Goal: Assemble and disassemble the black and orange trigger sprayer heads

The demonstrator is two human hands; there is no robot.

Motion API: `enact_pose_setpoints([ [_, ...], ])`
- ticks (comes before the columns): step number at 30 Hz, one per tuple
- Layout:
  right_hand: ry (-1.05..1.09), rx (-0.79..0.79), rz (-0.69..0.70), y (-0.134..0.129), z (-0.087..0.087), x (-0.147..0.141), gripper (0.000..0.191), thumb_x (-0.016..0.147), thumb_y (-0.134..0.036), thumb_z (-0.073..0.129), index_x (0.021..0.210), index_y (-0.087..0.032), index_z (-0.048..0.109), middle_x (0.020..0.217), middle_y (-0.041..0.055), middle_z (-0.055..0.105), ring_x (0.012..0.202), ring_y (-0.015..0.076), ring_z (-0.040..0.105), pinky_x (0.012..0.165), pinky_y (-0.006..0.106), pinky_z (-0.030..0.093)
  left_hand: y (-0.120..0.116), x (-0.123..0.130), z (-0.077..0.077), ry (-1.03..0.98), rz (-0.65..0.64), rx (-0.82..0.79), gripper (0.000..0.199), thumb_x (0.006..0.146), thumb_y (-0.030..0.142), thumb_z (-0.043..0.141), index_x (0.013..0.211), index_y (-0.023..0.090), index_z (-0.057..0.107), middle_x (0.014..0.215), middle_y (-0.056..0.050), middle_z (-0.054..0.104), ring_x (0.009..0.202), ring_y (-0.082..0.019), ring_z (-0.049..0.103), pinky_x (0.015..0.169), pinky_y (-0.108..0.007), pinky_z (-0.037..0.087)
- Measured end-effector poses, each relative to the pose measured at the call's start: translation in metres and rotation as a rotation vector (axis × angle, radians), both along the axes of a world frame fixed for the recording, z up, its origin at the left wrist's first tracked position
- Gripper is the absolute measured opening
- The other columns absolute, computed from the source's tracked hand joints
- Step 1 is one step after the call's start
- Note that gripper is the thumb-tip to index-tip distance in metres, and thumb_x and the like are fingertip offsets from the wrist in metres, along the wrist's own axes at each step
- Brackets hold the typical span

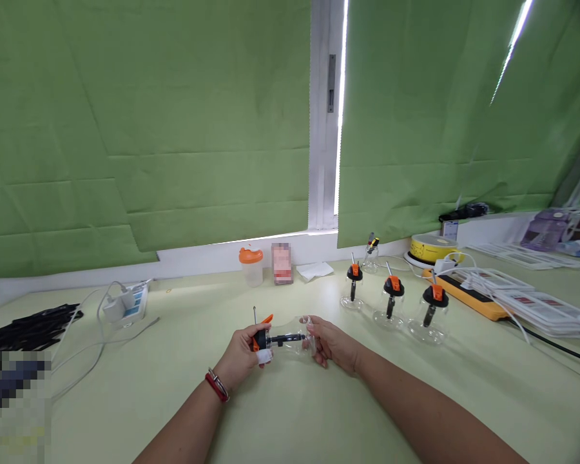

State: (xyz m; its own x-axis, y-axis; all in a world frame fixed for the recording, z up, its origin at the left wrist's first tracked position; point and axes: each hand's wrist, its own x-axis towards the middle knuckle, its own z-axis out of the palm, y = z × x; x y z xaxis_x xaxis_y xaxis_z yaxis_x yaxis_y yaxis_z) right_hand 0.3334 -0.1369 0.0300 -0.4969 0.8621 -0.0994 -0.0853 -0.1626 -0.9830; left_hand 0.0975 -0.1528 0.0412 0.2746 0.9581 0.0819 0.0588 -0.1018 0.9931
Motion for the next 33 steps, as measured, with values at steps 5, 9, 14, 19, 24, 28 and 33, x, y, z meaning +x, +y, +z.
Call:
enact_pose_setpoints([
  [5, -0.003, -0.019, 0.004, 0.0, 0.0, 0.0, 0.044, 0.079, -0.056, 0.047, 0.11, -0.025, 0.043, 0.076, -0.0011, 0.059, 0.04, 0.0061, 0.046, 0.036, 0.016, 0.03, 0.0, -0.001, 0.0, 0.012, -0.005, 0.019, 0.057, 0.055, 0.024, 0.076, 0.108, 0.014, 0.06, 0.079, -0.002, 0.061, 0.055, -0.01, 0.048, 0.051, -0.027, 0.045],
  [9, 0.009, -0.015, 0.017, 0.0, 0.0, 0.0, 0.042, 0.08, -0.055, 0.046, 0.109, -0.024, 0.044, 0.076, -0.0009, 0.059, 0.041, 0.006, 0.046, 0.035, 0.016, 0.03, 0.0, -0.001, 0.0, 0.016, -0.005, 0.025, 0.057, 0.054, 0.023, 0.076, 0.108, 0.014, 0.059, 0.074, 0.001, 0.058, 0.054, -0.01, 0.048, 0.05, -0.026, 0.044],
  [14, 0.011, -0.037, 0.006, 0.001, 0.0, 0.001, 0.045, 0.081, -0.057, 0.043, 0.11, -0.023, 0.043, 0.078, 0.0005, 0.061, 0.041, 0.0072, 0.048, 0.036, 0.018, 0.032, -0.001, 0.0, 0.001, 0.055, -0.021, 0.061, 0.055, 0.06, 0.027, 0.075, 0.11, 0.016, 0.056, 0.074, 0.0, 0.058, 0.06, -0.012, 0.052, 0.054, -0.027, 0.046],
  [19, 0.121, -0.135, 0.124, -0.003, 0.0, -0.006, 0.051, 0.082, -0.057, 0.038, 0.117, -0.02, 0.041, 0.09, 0.0069, 0.064, 0.055, 0.0166, 0.062, 0.05, 0.029, 0.046, -0.008, 0.002, 0.006, 0.037, 0.019, 0.267, 0.069, 0.074, 0.028, 0.066, 0.135, 0.027, 0.032, 0.121, -0.01, 0.052, 0.105, -0.02, 0.053, 0.092, -0.033, 0.041],
  [24, 0.135, -0.081, 0.193, -0.01, -0.006, -0.019, 0.061, 0.076, -0.047, 0.057, 0.127, -0.02, 0.036, 0.094, 0.0092, 0.063, 0.067, 0.019, 0.065, 0.061, 0.033, 0.049, -0.014, 0.006, 0.007, -0.028, 0.058, 0.327, 0.081, 0.078, 0.027, 0.062, 0.141, 0.03, 0.01, 0.132, -0.012, 0.042, 0.121, -0.023, 0.043, 0.1, -0.036, 0.035],
  [28, -0.006, 0.023, 0.153, -0.014, -0.013, -0.026, 0.08, 0.075, -0.039, 0.061, 0.14, -0.02, 0.018, 0.08, 0.0024, 0.059, 0.057, 0.0137, 0.059, 0.055, 0.028, 0.045, -0.016, 0.012, 0.004, -0.069, 0.063, 0.301, 0.087, 0.079, 0.025, 0.061, 0.141, 0.029, -0.001, 0.13, -0.012, 0.043, 0.12, -0.023, 0.044, 0.098, -0.036, 0.036],
  [33, -0.404, 0.395, 0.079, -0.019, -0.017, -0.037, 0.041, 0.075, -0.031, 0.06, 0.114, -0.019, 0.056, 0.067, -0.003, 0.053, 0.051, 0.0081, 0.046, 0.051, 0.022, 0.036, -0.019, 0.019, 0.005, -0.048, 0.091, 0.258, 0.094, 0.073, 0.018, 0.065, 0.141, 0.031, 0.002, 0.121, -0.009, 0.049, 0.108, -0.02, 0.052, 0.091, -0.033, 0.04],
])
